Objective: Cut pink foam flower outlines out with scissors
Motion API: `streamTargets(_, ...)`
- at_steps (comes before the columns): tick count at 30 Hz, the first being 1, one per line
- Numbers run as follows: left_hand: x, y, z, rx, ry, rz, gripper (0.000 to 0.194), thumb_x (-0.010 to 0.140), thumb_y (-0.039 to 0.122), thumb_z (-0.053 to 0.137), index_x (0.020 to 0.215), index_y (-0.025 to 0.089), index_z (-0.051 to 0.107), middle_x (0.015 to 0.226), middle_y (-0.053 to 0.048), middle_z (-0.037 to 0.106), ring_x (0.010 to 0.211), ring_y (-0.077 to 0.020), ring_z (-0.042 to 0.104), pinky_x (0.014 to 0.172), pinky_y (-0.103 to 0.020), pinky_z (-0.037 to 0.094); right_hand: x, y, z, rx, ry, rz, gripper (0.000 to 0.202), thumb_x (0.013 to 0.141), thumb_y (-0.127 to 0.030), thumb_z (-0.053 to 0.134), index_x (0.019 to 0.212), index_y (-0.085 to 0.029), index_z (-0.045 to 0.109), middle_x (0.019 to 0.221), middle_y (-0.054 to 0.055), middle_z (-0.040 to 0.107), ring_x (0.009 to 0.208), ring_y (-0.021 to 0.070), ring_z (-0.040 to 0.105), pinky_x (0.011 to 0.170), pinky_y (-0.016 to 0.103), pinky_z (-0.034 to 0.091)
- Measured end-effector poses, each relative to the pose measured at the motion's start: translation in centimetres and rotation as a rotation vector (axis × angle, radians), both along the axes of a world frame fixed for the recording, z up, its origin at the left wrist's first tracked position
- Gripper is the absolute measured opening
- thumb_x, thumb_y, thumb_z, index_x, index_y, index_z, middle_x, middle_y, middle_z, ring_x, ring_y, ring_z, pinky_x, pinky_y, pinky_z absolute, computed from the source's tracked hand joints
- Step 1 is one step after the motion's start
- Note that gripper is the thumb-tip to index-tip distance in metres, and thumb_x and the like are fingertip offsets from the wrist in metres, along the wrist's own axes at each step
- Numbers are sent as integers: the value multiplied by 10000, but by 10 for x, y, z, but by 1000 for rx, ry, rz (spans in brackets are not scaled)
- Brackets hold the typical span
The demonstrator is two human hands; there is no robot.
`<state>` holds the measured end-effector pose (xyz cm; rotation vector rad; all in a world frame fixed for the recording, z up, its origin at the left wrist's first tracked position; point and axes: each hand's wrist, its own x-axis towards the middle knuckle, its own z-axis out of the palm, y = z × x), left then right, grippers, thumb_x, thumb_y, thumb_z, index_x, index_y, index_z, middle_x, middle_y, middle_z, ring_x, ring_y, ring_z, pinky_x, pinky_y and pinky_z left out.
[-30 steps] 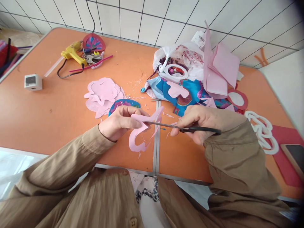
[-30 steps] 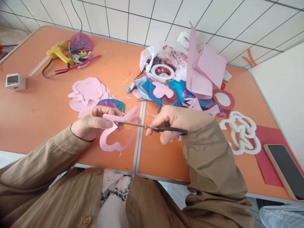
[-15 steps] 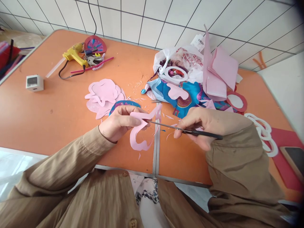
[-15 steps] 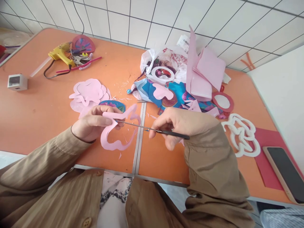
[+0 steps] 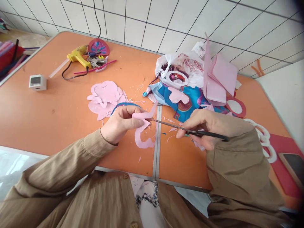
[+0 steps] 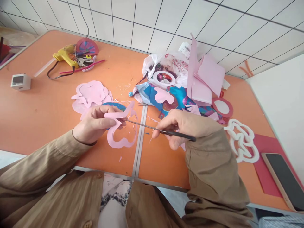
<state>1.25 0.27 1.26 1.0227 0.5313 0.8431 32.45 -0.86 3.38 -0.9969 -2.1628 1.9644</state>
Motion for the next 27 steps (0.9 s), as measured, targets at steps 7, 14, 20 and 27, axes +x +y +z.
streamTargets(7,0,0,-1,29,-14,-97,119,671,209,827,627,166,725,824,-60,773,754,-181,683,689,-306,518,-16,3,-1,-129,138,-44,726,589,-645,860,1053,-94,772,554,-32,592,408,58,462,385,180,315)
streamTargets(14,0,0,1,24,26,-133,80,640,222,822,671,172,768,781,-69,769,726,-191,669,677,-322,513,-23,2,-3,-95,185,-16,660,631,-596,876,1004,-63,763,526,-41,572,409,40,422,390,181,273)
streamTargets(20,-1,1,1,9,45,-131,72,632,208,825,661,174,769,752,-51,765,674,-170,659,649,-306,507,-23,2,-3,-80,173,-3,709,633,-665,825,1009,-67,757,555,-30,591,411,50,458,393,178,315)
streamTargets(27,-1,2,-1,-11,60,-155,99,628,224,831,680,166,770,746,-58,760,665,-173,655,642,-313,506,-21,1,-5,-67,168,12,651,688,-629,829,1024,-79,746,555,-41,569,410,46,440,398,179,298)
